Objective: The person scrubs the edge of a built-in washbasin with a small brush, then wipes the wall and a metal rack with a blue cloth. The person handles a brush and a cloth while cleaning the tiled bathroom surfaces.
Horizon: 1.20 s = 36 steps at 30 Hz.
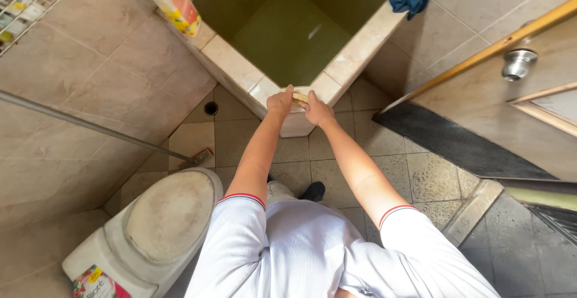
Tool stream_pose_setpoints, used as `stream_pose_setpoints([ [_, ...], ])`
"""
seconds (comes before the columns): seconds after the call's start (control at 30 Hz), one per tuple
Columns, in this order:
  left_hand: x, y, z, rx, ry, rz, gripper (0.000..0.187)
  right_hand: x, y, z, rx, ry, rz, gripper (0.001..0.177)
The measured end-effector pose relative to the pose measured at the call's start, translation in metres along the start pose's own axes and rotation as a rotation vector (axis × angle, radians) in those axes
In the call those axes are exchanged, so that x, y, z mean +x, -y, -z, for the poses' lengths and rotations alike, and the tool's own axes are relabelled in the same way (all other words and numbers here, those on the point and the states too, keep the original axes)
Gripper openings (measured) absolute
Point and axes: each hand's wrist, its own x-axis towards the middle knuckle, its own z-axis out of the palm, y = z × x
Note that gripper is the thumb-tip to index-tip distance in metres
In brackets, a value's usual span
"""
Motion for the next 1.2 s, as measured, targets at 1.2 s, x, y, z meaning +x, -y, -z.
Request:
stream_pose_setpoints([
  [1.2, 0.234, -0.25, 0.101, 0.233, 0.032, -0.268, 0.052, 0.143, -0.181, 0.206, 0.226, -0.164, -0.351, 0.033],
])
